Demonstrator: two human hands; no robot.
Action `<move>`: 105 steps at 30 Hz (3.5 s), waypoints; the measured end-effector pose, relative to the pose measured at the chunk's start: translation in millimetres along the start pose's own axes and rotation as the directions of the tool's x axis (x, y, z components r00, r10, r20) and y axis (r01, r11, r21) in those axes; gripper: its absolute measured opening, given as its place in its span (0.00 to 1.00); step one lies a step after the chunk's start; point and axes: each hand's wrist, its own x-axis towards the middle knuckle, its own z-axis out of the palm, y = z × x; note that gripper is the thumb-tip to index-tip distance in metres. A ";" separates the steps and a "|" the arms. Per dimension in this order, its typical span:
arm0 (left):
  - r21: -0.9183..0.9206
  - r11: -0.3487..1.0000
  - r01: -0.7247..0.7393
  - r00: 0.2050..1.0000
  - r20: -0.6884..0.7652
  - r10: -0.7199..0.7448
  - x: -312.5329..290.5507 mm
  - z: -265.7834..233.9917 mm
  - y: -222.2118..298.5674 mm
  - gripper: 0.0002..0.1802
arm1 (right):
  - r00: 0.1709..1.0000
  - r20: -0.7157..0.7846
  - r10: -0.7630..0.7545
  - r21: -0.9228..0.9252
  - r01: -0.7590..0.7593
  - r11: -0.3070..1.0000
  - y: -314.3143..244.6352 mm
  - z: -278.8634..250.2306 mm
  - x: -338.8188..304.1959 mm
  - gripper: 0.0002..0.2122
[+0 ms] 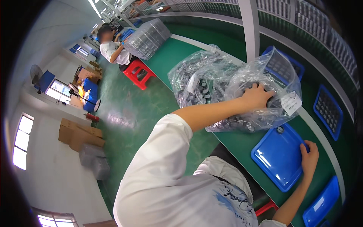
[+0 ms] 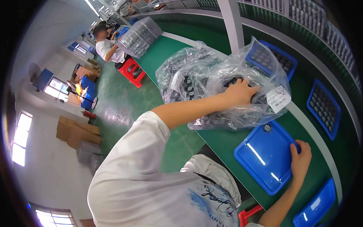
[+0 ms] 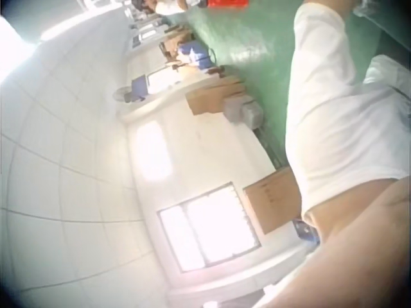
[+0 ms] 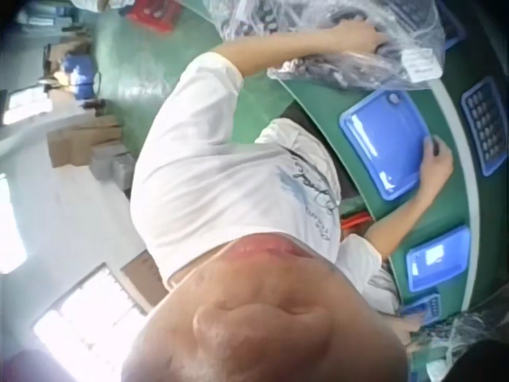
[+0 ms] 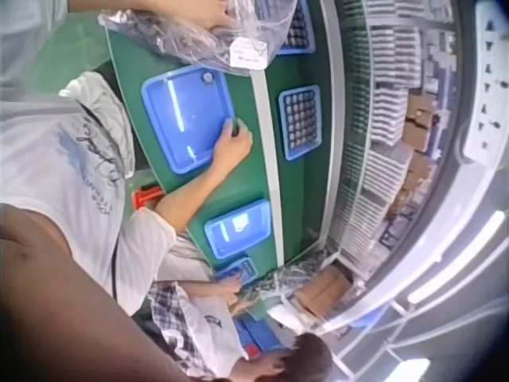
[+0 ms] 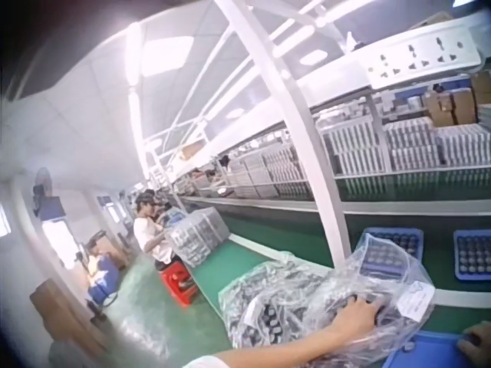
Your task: Assembling small components into a blue tray at a manufacturing station.
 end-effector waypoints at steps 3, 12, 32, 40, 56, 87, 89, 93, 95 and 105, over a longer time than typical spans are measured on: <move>0.003 0.999 -0.042 0.998 -0.040 0.042 17.7 15.5 -2.7 0.35 | 1.000 -0.015 -0.017 -0.026 0.017 1.000 2.8 -1.0 -1.9 0.13; 0.132 0.991 -0.037 0.999 -0.035 0.042 -2.2 -23.6 -67.0 0.27 | 0.999 -0.027 -0.044 0.032 0.045 0.998 5.5 -0.3 0.9 0.12; -1.000 0.004 -0.021 1.000 -0.021 -0.011 -89.7 -106.2 -58.3 0.19 | 0.999 0.004 -0.040 0.056 0.040 0.998 5.6 -3.8 -5.3 0.11; -0.748 0.605 -0.273 0.924 -0.028 0.382 -62.5 1.2 91.9 0.18 | 0.996 0.085 -0.009 0.292 -0.017 0.956 14.5 -0.5 16.7 0.15; -0.342 0.578 -0.741 0.650 -0.147 0.746 -65.7 61.0 90.3 0.30 | 0.952 0.074 -0.298 -0.004 0.300 0.954 -10.0 -3.6 -77.3 0.17; -0.021 0.827 -0.561 0.746 -0.446 0.495 -55.3 65.7 37.4 0.13 | 0.920 0.305 -0.247 -0.211 0.318 0.925 -78.0 29.5 -3.6 0.12; 0.014 0.859 -0.511 0.806 -0.339 0.485 -60.2 60.4 37.1 0.11 | 0.889 0.404 -0.218 -0.268 0.343 0.900 -79.9 34.3 -3.1 0.15; 0.005 0.841 -0.541 0.798 -0.314 0.515 -58.7 67.1 41.3 0.11 | 0.863 0.474 -0.172 -0.283 0.335 0.899 -70.8 31.4 -11.6 0.15; 0.006 0.857 -0.515 0.816 -0.302 0.493 -61.7 63.4 40.2 0.11 | 0.862 0.440 -0.253 -0.216 0.375 0.901 -60.4 29.9 -13.0 0.13; -0.035 0.800 -0.598 0.767 -0.315 0.559 -58.1 68.9 51.3 0.10 | 0.961 0.231 -0.149 -0.138 0.184 0.973 -32.9 18.3 -7.9 0.12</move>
